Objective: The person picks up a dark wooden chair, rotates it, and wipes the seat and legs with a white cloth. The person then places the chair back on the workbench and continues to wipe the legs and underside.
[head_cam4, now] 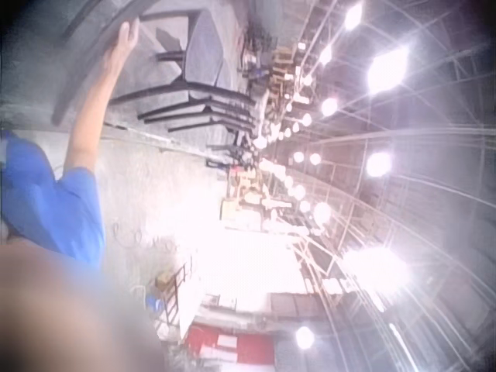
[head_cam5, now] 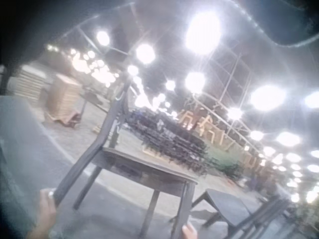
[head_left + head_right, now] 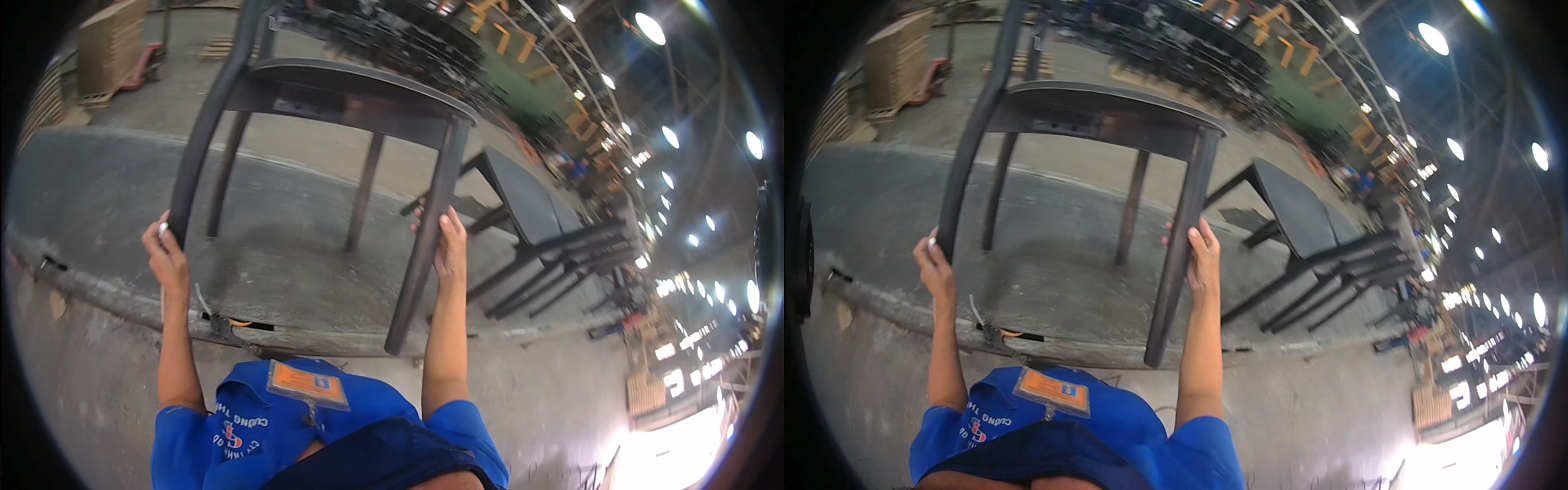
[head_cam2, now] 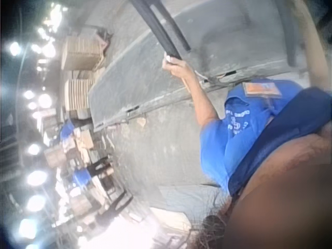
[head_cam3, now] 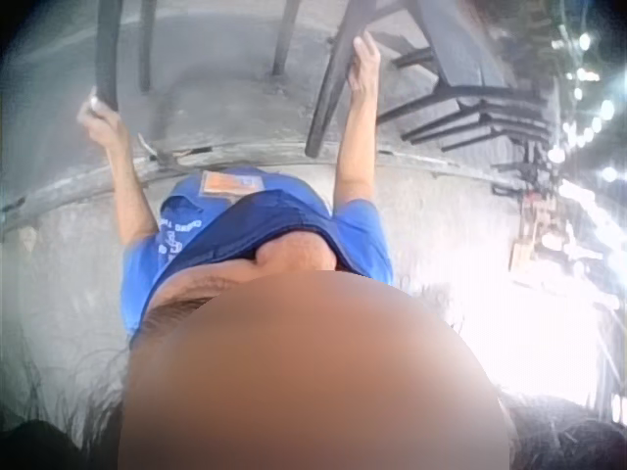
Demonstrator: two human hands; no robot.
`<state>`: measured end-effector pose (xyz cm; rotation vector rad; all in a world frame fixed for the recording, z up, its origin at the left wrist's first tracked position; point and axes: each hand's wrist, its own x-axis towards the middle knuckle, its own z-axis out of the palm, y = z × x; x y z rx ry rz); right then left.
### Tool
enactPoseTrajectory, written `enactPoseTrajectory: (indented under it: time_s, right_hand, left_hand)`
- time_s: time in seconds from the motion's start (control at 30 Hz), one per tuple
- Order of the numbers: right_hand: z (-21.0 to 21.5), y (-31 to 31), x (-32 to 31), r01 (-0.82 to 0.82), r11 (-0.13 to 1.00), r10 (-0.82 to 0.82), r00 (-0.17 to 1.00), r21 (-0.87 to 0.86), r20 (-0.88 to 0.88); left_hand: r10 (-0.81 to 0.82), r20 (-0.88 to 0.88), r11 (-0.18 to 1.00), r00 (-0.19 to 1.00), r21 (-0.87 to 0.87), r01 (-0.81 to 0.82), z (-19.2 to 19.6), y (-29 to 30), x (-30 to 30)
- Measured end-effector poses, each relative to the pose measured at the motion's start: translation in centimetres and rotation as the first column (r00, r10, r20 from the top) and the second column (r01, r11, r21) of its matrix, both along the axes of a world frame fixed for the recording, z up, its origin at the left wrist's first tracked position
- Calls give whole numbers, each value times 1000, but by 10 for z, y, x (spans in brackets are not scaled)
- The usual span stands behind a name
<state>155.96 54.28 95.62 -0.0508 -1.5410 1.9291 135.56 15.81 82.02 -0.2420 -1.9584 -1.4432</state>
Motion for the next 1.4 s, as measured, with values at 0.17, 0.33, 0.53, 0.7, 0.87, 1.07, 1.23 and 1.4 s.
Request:
enactPoseTrajectory:
  time_s: [0.17, 0.33, 0.53, 0.7, 0.87, 1.07, 1.23, 1.4]
  right_hand:
    - [-4, -1, -17, 53, 984, -84, 981, 172, 177]
    - [-42, -10, 0, -35, 966, -28, 972, 257, 235]
    - [-100, -26, 43, -138, 969, 90, 969, 203, 228]
    - [-119, -35, 57, -134, 973, 92, 972, 189, 216]
    - [-141, -49, 77, -137, 978, 103, 973, 158, 209]
    - [-176, -100, 96, -196, 964, 167, 972, 179, 167]
    - [-175, -114, 102, -468, 852, 439, 883, 235, 168]
    - [-170, -90, 54, -519, 766, 561, 828, 380, 1]
  left_hand:
    - [200, 22, 980, 980, -4, -200, 4, 3, -13]
    - [318, 69, 935, 945, 142, -325, -27, -4, -13]
    - [294, 212, 743, 932, 562, -363, -117, 1, 89]
    - [-536, 527, 715, 660, 699, 22, -149, 102, 224]
    - [-839, 494, 505, 230, 863, -11, -118, 176, 258]
    - [-872, 490, 485, -20, 868, 103, -106, 188, 275]
    - [-904, 359, 380, 231, 924, 51, -98, 156, 292]
    - [-406, 642, 801, 651, 593, -85, -82, 99, 329]
